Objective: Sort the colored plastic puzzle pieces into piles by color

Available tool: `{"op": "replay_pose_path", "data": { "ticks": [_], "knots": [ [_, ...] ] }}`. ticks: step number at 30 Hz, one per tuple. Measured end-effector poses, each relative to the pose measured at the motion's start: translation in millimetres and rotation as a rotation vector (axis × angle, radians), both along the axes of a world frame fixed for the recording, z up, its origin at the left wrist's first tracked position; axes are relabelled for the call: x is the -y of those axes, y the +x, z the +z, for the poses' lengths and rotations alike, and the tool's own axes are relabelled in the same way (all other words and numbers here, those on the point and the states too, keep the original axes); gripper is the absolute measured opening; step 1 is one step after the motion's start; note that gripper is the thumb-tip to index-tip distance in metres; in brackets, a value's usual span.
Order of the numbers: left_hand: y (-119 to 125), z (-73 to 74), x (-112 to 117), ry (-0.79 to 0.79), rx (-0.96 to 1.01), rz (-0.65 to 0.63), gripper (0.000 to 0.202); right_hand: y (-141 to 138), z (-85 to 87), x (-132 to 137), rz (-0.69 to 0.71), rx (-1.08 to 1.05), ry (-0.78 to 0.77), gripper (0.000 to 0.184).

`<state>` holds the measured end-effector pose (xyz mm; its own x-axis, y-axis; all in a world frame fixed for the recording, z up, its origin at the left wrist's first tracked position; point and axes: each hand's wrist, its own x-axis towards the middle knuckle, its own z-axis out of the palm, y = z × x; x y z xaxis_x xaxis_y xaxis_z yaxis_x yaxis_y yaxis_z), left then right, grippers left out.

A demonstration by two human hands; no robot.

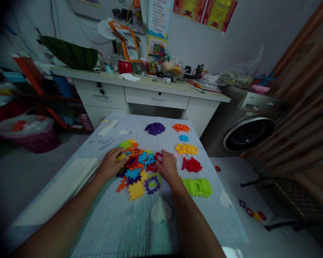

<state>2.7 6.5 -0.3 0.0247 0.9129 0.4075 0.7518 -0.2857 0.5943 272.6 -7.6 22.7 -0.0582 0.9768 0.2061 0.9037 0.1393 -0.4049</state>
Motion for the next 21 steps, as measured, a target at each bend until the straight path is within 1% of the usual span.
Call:
{"op": "replay_pose_path", "data": {
  "ticks": [2,5,7,9,12,14,16,18,21],
  "knots": [
    [0,0.7,0,-0.002,0.001,0.003,0.032,-2,0.2,0,0.006,0.004,-0.03,0.05],
    [0,1.1,0,-0.001,0.003,-0.008,0.033,-2,4.7,1,0.023,-0.002,-0.018,0.053],
    [-1,1.0,0,-0.002,0.005,-0.012,0.033,4,11.8,3,0.042,-0.021,-0.01,0.056],
    [-1,1.0,0,-0.006,0.004,-0.014,0.034,17,21.9,6,0.064,-0.047,-0.005,0.054],
    [-1,1.5,0,-0.007,0.001,-0.022,0.035,51,39.9,11,0.069,-0.053,0.018,0.045],
    [-1,1.8,1,-0.005,-0.001,-0.027,0.036,80,50.7,15,0.029,-0.029,0.021,0.044],
    [-1,1.9,1,-0.005,-0.001,-0.028,0.036,108,58.3,20,-0.026,-0.009,-0.007,0.045],
    [-1,1.4,0,-0.006,-0.002,-0.027,0.036,133,61.4,24,-0.049,0.009,-0.059,0.045],
    [-2,-0.6,-1,-0.004,0.0,-0.033,0.036,160,57.6,30,-0.034,0.049,-0.155,0.048]
  ]
}}
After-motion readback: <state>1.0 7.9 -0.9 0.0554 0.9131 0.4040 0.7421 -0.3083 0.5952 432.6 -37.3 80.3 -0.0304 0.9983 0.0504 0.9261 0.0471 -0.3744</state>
